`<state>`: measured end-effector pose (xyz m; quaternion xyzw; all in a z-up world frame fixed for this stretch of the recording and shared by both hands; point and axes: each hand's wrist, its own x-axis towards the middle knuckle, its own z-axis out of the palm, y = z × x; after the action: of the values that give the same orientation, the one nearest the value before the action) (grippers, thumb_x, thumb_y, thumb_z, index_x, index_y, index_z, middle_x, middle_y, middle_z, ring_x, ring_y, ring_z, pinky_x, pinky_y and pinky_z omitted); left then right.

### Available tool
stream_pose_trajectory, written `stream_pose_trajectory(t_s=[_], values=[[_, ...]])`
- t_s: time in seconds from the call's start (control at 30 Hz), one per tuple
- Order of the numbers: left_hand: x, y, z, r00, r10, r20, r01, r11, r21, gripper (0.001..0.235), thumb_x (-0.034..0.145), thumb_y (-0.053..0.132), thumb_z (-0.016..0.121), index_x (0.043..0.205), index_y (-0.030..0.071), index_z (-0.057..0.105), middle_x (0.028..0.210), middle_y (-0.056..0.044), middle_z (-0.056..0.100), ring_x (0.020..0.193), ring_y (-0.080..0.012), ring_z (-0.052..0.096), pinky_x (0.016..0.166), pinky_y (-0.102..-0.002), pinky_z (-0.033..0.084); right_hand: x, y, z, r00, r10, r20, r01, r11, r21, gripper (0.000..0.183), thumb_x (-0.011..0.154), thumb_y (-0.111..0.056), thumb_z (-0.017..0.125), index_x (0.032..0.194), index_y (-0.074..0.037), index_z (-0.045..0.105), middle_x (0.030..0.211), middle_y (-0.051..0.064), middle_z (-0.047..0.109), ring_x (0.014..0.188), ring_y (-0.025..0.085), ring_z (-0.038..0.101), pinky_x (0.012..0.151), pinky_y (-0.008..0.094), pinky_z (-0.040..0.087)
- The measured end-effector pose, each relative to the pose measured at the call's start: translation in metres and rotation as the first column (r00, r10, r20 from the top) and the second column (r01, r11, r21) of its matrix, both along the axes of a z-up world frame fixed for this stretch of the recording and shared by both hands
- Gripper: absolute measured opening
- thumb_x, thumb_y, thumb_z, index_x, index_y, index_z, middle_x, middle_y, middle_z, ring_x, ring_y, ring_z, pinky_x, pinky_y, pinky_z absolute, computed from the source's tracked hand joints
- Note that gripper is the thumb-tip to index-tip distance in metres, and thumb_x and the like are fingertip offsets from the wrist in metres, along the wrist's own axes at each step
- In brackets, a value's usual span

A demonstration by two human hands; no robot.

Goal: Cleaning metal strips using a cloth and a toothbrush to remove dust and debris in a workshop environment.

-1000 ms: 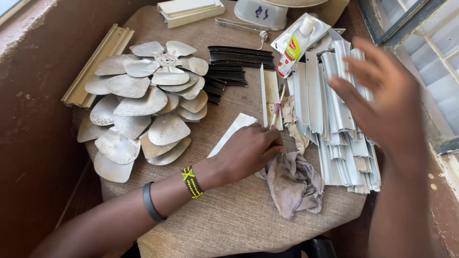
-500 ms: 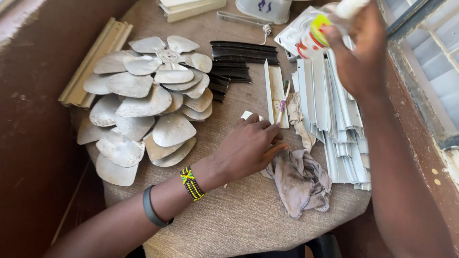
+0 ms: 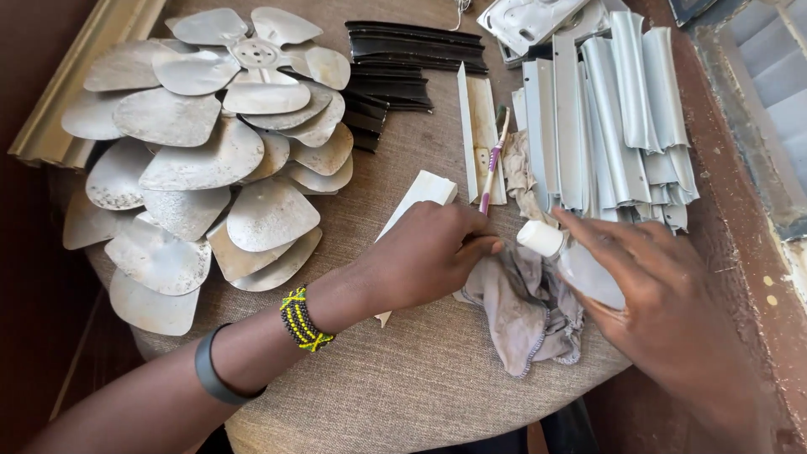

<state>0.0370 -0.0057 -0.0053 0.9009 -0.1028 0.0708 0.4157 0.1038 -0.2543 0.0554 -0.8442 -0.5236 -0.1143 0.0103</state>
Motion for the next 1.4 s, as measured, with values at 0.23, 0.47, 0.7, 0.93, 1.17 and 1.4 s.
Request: stream_pose_trajectory(t_s=[0.23,0.47,0.7,0.93,1.17,1.4], values=[[0.003,0.002,0.002,0.978,0.024,-0.207,-0.078,0.963,-0.258,0.043,0.105,0.026,0.056,0.065,0.013,0.046,0.055,0.001,0.042,0.054,-0.0155,0.036,0.053,-0.039,0.028,0.002,0.010,0.000,0.935,-0.032,0.354,0.109,0.974,-0.201,0.109,0.066,-0.023,0.081,0.166,-0.019,0.038,0.138,-0.001,0.070,0.119,0.027,0.062,0.102,0.046,0.051],[0.001,0.003,0.014,0.953,0.014,-0.302,-0.133,0.918,-0.374,0.044,0.102,0.028,0.050,0.060,0.015,0.044,0.052,0.004,0.037,0.050,-0.0105,0.035,0.049,-0.036,0.030,0.003,0.014,0.014,0.819,0.051,0.571,0.078,0.977,-0.198,0.085,0.078,-0.008,0.073,0.161,-0.020,0.059,0.149,-0.011,0.070,0.116,0.022,0.066,0.103,0.037,0.047],[0.004,0.003,0.003,0.979,0.041,-0.200,-0.119,0.911,-0.395,0.044,0.101,0.029,0.050,0.062,0.017,0.033,0.058,0.006,0.029,0.055,-0.0100,0.028,0.051,-0.036,0.024,0.003,0.012,0.015,0.820,0.036,0.571,0.114,0.968,-0.225,0.086,0.080,-0.024,0.078,0.163,-0.020,0.057,0.146,-0.009,0.073,0.122,0.021,0.068,0.108,0.037,0.047],[0.003,0.003,0.008,0.973,0.026,-0.231,-0.125,0.895,-0.429,0.043,0.102,0.030,0.049,0.062,0.016,0.043,0.053,0.006,0.040,0.053,-0.0080,0.036,0.051,-0.034,0.031,0.000,0.013,0.010,0.888,-0.017,0.460,0.096,0.984,-0.149,0.088,0.079,-0.009,0.074,0.164,-0.018,0.054,0.144,-0.004,0.072,0.119,0.026,0.064,0.106,0.042,0.045],[0.004,0.003,0.005,0.980,-0.034,-0.195,-0.081,0.831,-0.550,0.042,0.103,0.028,0.050,0.063,0.018,0.042,0.057,0.009,0.033,0.054,-0.0061,0.029,0.050,-0.032,0.024,0.002,0.009,0.008,0.907,-0.035,0.420,0.089,0.990,-0.109,0.091,0.079,-0.004,0.073,0.166,-0.016,0.050,0.147,0.000,0.070,0.120,0.028,0.061,0.106,0.042,0.040],[0.002,0.003,0.006,0.981,-0.040,-0.190,-0.081,0.805,-0.587,0.043,0.103,0.033,0.053,0.064,0.020,0.037,0.061,0.010,0.030,0.057,-0.0057,0.026,0.051,-0.031,0.021,0.009,0.005,0.006,0.888,-0.041,0.457,0.097,0.990,-0.100,0.092,0.079,-0.013,0.082,0.165,-0.020,0.052,0.145,-0.003,0.072,0.118,0.027,0.064,0.103,0.040,0.043]])
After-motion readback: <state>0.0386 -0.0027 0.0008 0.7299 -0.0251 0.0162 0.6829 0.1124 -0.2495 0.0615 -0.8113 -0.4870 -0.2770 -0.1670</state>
